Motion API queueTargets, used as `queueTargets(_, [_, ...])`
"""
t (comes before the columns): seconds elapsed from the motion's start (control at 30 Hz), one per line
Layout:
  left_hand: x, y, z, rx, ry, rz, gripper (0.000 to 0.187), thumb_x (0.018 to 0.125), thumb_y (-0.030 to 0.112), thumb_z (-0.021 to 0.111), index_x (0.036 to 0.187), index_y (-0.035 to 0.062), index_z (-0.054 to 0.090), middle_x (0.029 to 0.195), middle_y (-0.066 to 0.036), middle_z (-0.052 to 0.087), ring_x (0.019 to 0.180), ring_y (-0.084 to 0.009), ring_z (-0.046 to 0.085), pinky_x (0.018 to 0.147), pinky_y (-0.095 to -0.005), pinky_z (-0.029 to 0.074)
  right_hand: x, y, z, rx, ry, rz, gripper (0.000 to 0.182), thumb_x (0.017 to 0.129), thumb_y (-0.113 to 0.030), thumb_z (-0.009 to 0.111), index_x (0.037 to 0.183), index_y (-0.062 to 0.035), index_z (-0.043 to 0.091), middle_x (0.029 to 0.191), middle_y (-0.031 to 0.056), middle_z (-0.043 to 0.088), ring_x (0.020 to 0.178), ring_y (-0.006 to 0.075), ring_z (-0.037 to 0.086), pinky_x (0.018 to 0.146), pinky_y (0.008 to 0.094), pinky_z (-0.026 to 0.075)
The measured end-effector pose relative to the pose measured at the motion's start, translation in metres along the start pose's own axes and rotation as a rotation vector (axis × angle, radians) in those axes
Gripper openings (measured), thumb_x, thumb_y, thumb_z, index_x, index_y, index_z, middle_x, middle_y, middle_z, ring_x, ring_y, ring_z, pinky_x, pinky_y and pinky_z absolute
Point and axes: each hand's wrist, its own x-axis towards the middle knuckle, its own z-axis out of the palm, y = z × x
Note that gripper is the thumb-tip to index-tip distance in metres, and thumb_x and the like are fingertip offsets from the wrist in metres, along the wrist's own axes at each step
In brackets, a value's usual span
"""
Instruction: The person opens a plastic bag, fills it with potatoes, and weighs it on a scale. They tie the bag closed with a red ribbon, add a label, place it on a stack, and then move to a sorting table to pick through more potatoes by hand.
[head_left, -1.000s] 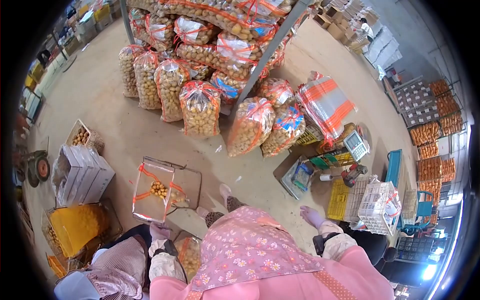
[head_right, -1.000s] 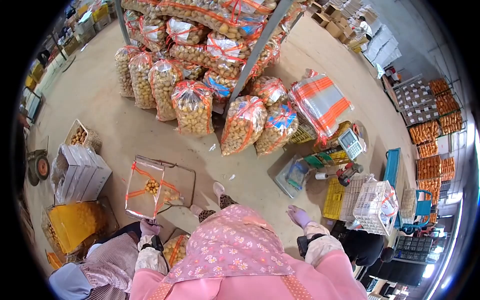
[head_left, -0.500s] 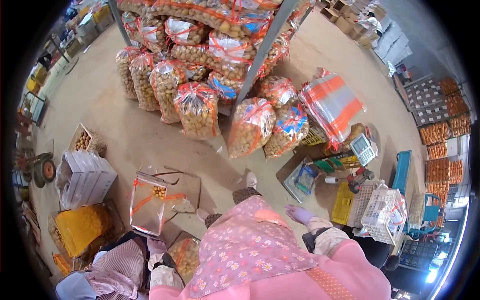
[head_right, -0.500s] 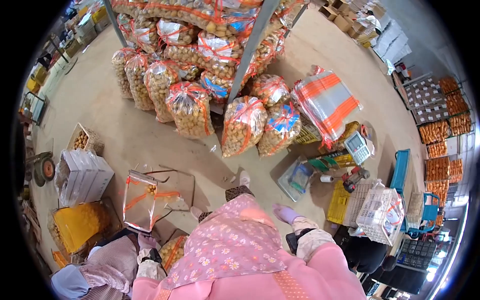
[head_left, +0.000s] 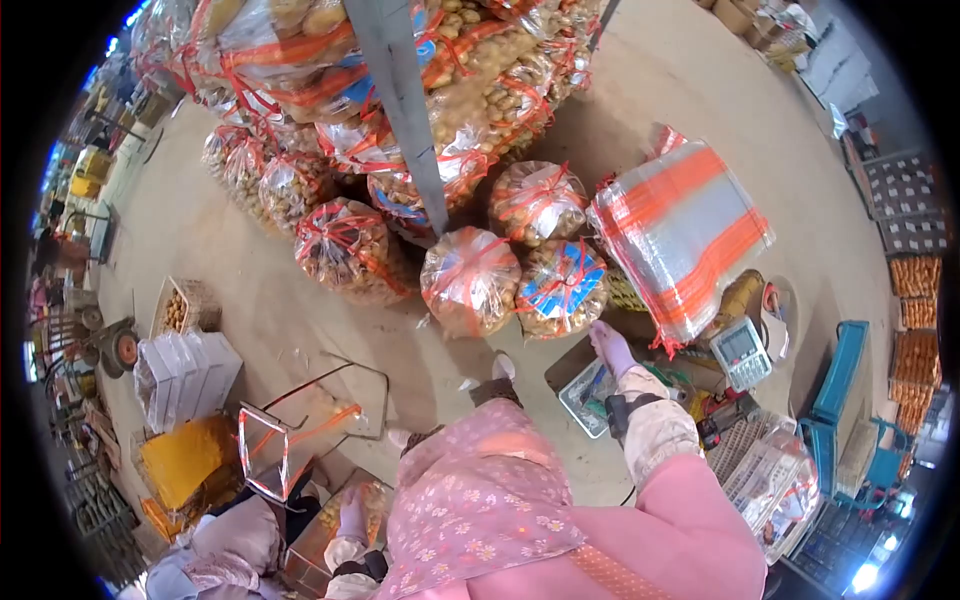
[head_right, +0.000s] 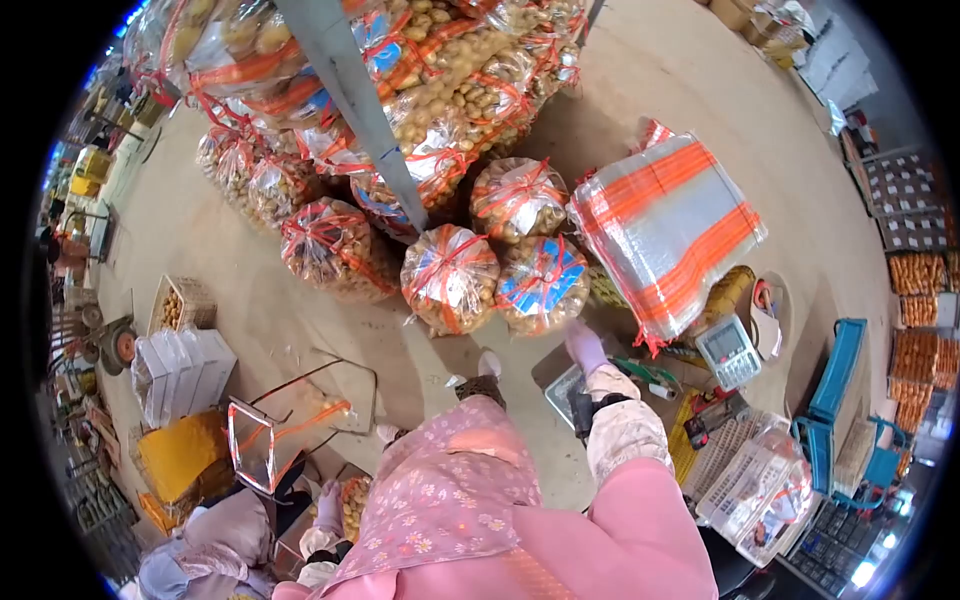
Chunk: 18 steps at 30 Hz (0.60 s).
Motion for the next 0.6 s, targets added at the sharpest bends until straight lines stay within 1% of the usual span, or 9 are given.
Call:
queueTargets(0.1, [-0.02,0.034,0.031,-0.162,0.048,0.014,0.038,0.092,0.023,0.052,0.125,0.0049,0.046,0.104,-0.001,0.051,0.093,-0.0142,0.047,0.085,-0.028,0.038,0.011,-0.012,-0.031,-0.155,0.04,-0.032,0.028,0.093,-0.025,0.045,0.109,-0.0048,0.057,0.091,0.0141,0.062,0.085,0.0257,0.059,0.077,0.0331,0.046])
queueTargets(0.17, [-0.031,0.045,0.038,-0.163,0.068,0.0,0.039,0.092,0.021,0.052,0.126,0.0018,0.046,0.111,-0.003,0.052,0.102,-0.015,0.047,0.091,-0.0273,0.036,0.038,0.041,-0.001,-0.041,-0.031,-0.15,0.022,0.093,-0.022,0.045,0.091,-0.0033,0.057,0.07,0.0023,0.051,0.063,0.0136,0.049,0.059,0.0301,0.043])
queueTargets(0.23, [-0.036,0.052,0.046,-0.169,0.075,-0.011,0.04,0.092,0.018,0.052,0.127,-0.0012,0.045,0.119,-0.005,0.053,0.111,-0.0158,0.048,0.097,-0.0266,0.035,0.043,0.061,0.025,0.025,-0.094,-0.161,0.021,0.094,-0.021,0.045,0.085,-0.0047,0.056,0.068,0.0033,0.053,0.056,0.0138,0.048,0.052,0.029,0.041])
queueTargets(0.27, [-0.041,0.057,0.052,-0.29,0.1,-0.063,0.038,0.091,0.016,0.054,0.125,-0.0003,0.047,0.114,-0.004,0.054,0.104,-0.0137,0.049,0.093,-0.0247,0.036,0.043,0.066,0.04,0.057,-0.13,-0.189,0.021,0.094,-0.021,0.045,0.085,-0.0051,0.056,0.067,0.0024,0.052,0.054,0.0128,0.046,0.049,0.0279,0.039])
queueTargets(0.37, [-0.035,0.034,0.048,-0.21,0.092,-0.069,0.04,0.092,0.02,0.053,0.126,0.0018,0.045,0.114,-0.003,0.053,0.1,-0.0122,0.049,0.086,-0.0241,0.04,0.01,0.006,0.057,-0.267,-0.281,-0.297,0.021,0.094,-0.021,0.045,0.091,-0.0047,0.058,0.075,0.0034,0.057,0.062,0.0152,0.053,0.056,0.0296,0.044])
queueTargets(0.43, [-0.035,0.033,0.053,-0.378,0.154,-0.074,0.038,0.09,0.021,0.056,0.123,0.0036,0.05,0.105,0.0,0.055,0.09,-0.0106,0.048,0.079,-0.0233,0.04,-0.003,-0.035,0.054,-0.389,-0.532,-0.372,0.022,0.094,-0.022,0.045,0.094,-0.0045,0.059,0.08,0.0041,0.061,0.068,0.0168,0.058,0.061,0.0307,0.047])
queueTargets(0.53, [-0.032,0.035,0.047,-0.187,0.135,-0.057,0.038,0.09,0.019,0.056,0.124,0.0043,0.049,0.103,-0.001,0.056,0.088,-0.0122,0.048,0.078,-0.0237,0.041,0.016,-0.127,-0.005,0.318,-1.161,0.508,0.041,0.096,-0.025,0.041,0.133,-0.0079,0.04,0.134,0.0058,0.046,0.124,0.0212,0.042,0.103,0.0362,0.034])
queueTargets(0.57, [-0.025,0.034,0.042,-0.207,0.15,-0.053,0.038,0.09,0.019,0.056,0.124,0.0043,0.049,0.103,-0.001,0.056,0.088,-0.0122,0.048,0.078,-0.0237,0.041,0.035,-0.144,-0.031,0.375,-1.071,0.509,0.04,0.096,-0.025,0.041,0.132,-0.0073,0.041,0.133,0.0061,0.047,0.123,0.0211,0.043,0.102,0.036,0.035])
queueTargets(0.6, [-0.021,0.032,0.038,-0.322,0.121,-0.098,0.039,0.09,0.018,0.055,0.125,0.0015,0.047,0.107,-0.003,0.056,0.092,-0.0128,0.05,0.081,-0.0239,0.04,0.058,-0.153,-0.064,0.382,-0.8,0.37,0.039,0.096,-0.025,0.041,0.13,-0.0068,0.042,0.132,0.0064,0.047,0.122,0.0209,0.043,0.101,0.0357,0.035])
